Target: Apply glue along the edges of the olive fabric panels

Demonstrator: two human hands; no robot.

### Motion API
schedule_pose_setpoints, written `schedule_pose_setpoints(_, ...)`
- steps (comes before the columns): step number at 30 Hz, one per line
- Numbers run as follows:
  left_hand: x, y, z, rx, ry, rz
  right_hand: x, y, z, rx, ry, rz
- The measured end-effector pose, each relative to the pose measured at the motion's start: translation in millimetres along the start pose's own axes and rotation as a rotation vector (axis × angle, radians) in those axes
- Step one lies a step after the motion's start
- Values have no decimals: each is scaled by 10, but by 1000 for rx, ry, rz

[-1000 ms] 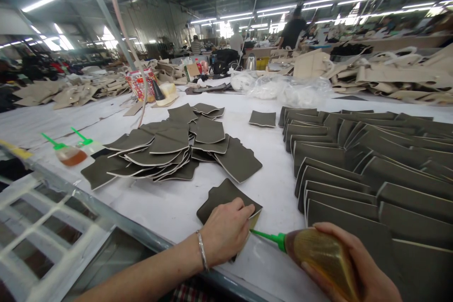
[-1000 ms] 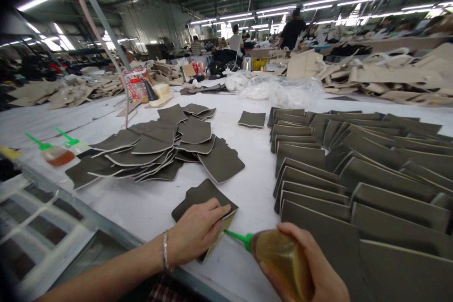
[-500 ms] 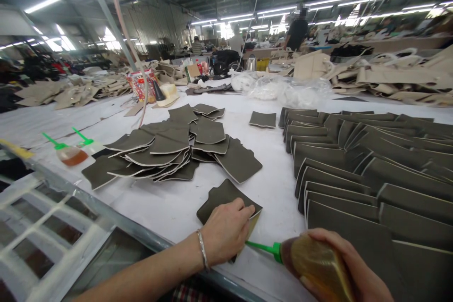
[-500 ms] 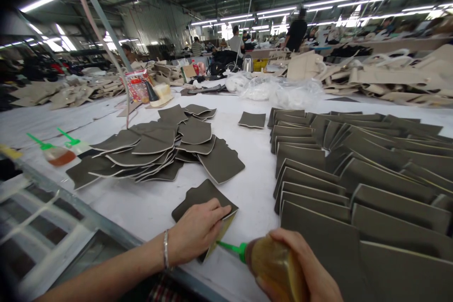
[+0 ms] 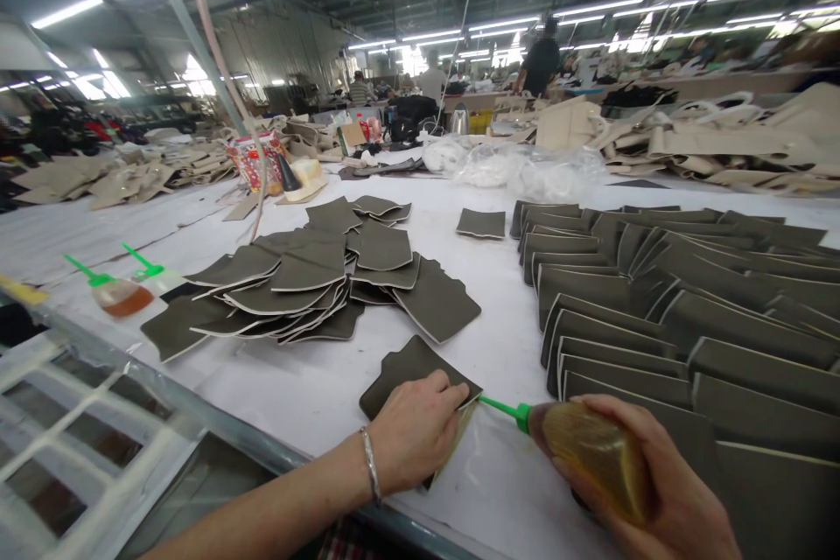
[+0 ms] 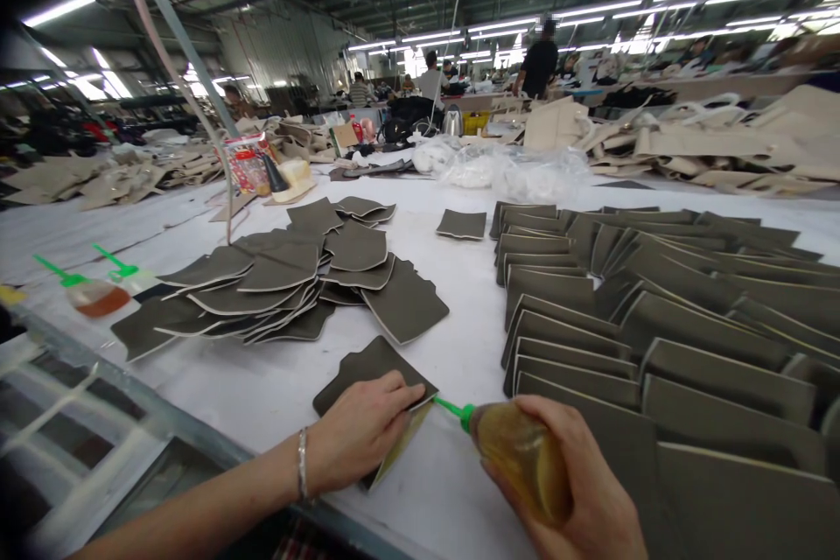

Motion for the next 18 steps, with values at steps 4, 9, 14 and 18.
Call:
schedule_pose_setpoints(4, 5, -3, -13, 9, -8, 5, 30, -57, -6, -57, -25, -22)
schedule_pose_setpoints(9, -5, -22, -49, 20, 2, 20, -30, -32, -3, -37, 12, 2)
schedule_pose_setpoints(14, -3, -20, -61, 34, 5, 33, -39, -68, 47, -94, -2, 23)
schedule_pose_setpoints(18, 2, -34, -56, 28, 12, 43, -46, -84, 48, -94, 20, 27)
Point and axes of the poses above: each hand's wrist, its own z-axis away from the middle knuckle, its own x-axis out of the palm, y = z × x, the point moved 9 cm from there along -z, towards the middle knuckle, and after that the axes turned 1 degree about x, right-handed, at the moved point
